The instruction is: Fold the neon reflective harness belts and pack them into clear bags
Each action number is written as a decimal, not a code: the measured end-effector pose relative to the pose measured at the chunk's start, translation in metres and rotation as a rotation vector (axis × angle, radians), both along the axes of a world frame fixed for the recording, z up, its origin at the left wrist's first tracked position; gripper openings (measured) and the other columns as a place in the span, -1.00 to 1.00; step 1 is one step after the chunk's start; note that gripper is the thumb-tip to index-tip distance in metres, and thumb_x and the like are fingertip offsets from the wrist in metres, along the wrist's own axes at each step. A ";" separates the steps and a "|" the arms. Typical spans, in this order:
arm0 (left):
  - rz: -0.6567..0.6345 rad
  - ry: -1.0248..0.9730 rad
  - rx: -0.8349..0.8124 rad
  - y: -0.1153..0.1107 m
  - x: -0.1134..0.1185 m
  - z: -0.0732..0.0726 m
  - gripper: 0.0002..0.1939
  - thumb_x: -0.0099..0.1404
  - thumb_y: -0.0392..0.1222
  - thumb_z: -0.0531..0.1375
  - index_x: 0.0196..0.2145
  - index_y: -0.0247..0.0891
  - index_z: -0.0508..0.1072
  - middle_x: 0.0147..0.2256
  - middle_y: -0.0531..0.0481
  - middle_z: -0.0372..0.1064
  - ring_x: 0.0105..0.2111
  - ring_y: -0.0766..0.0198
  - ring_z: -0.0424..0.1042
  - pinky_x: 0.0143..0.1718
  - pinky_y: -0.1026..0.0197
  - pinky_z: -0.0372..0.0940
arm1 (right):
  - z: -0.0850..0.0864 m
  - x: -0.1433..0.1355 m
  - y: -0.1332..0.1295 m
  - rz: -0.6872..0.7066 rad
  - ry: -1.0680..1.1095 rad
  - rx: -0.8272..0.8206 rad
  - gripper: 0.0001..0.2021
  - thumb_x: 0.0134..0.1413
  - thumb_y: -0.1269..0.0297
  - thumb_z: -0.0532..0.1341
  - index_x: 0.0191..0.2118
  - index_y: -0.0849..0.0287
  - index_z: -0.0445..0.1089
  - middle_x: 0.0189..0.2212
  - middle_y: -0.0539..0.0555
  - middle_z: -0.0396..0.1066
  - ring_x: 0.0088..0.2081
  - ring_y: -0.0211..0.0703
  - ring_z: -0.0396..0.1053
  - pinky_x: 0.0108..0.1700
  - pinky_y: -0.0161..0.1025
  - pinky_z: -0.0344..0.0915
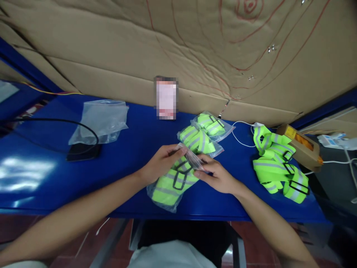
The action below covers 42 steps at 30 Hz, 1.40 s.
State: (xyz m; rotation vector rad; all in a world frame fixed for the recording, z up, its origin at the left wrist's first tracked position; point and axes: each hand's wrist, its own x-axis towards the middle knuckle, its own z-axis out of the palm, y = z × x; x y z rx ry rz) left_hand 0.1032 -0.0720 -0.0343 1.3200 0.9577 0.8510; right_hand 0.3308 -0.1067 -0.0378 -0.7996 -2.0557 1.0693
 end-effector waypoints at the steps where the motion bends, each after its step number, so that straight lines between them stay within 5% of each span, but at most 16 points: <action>1: 0.035 -0.019 -0.025 0.001 0.000 0.001 -0.57 0.28 0.21 0.30 -0.25 -0.26 0.64 -0.29 -0.04 0.59 -0.25 0.18 0.50 -0.18 0.24 0.35 | -0.001 0.001 0.000 -0.050 0.029 -0.028 -0.86 0.33 0.22 0.26 -0.17 0.14 0.54 -0.08 0.14 0.47 -0.03 -0.12 0.45 0.05 -0.14 0.38; 4: 0.065 -0.105 -0.160 0.004 -0.002 0.002 -0.56 0.23 0.21 0.35 -0.20 -0.25 0.63 -0.26 -0.06 0.60 -0.25 0.17 0.53 -0.20 0.24 0.38 | -0.006 0.005 -0.001 -0.199 0.176 -0.209 -0.64 0.25 0.17 0.34 0.13 0.05 0.43 -0.03 0.12 0.53 0.00 -0.09 0.50 0.05 -0.14 0.43; 6: 0.027 -0.171 -0.271 0.005 -0.003 0.003 -0.54 0.21 0.19 0.38 -0.15 -0.24 0.64 -0.21 -0.08 0.62 -0.24 0.16 0.56 -0.19 0.24 0.41 | -0.008 0.008 0.000 -0.269 0.268 -0.347 -0.55 0.18 0.15 0.39 0.16 0.03 0.39 -0.15 0.07 0.57 -0.14 -0.14 0.54 -0.10 -0.20 0.48; 10: -0.024 -0.213 -0.320 0.008 -0.007 0.000 -0.55 0.22 0.15 0.39 -0.11 -0.27 0.64 -0.14 -0.15 0.63 -0.17 0.10 0.59 -0.12 0.20 0.44 | -0.006 0.014 0.004 -0.317 0.272 -0.562 -0.73 0.09 0.08 0.44 -0.21 0.15 0.49 -0.44 0.00 0.53 -0.45 -0.26 0.46 -0.42 -0.32 0.40; 13: 0.008 -0.221 -0.283 0.009 -0.007 -0.005 -0.57 0.27 0.14 0.35 -0.12 -0.28 0.64 -0.14 -0.15 0.63 -0.14 0.10 0.59 -0.10 0.20 0.45 | -0.004 0.017 0.009 -0.342 0.276 -0.650 -0.71 0.10 0.05 0.43 -0.35 0.18 0.49 -0.47 0.01 0.51 -0.47 -0.28 0.43 -0.44 -0.34 0.36; 19: 0.091 -0.291 -0.355 0.006 0.001 -0.012 -0.54 0.26 0.19 0.34 -0.11 -0.25 0.61 -0.23 -0.08 0.63 -0.30 0.17 0.59 -0.24 0.22 0.47 | -0.007 0.020 0.014 -0.417 0.234 -0.601 -0.67 0.04 0.02 0.45 -0.40 0.20 0.48 -0.48 0.01 0.50 -0.47 -0.31 0.42 -0.49 -0.38 0.30; 26: 0.166 -0.234 -0.274 0.007 0.001 -0.010 -0.52 0.25 0.23 0.33 -0.13 -0.24 0.62 -0.21 -0.07 0.63 -0.27 0.18 0.57 -0.17 0.23 0.44 | -0.003 0.027 0.013 -0.361 0.222 -0.632 -0.71 0.06 0.06 0.44 -0.28 0.20 0.53 -0.42 0.04 0.53 -0.43 -0.25 0.44 -0.46 -0.33 0.36; 42: 0.062 -0.180 -0.185 -0.001 0.004 -0.011 -0.49 0.34 0.26 0.22 -0.03 -0.21 0.60 -0.14 -0.08 0.61 -0.13 0.09 0.55 -0.07 0.17 0.40 | -0.010 0.016 0.009 -0.414 0.248 -0.537 -0.81 0.14 0.21 0.32 -0.39 0.14 0.33 -0.58 -0.14 0.26 -0.59 -0.38 0.21 -0.52 -0.36 0.14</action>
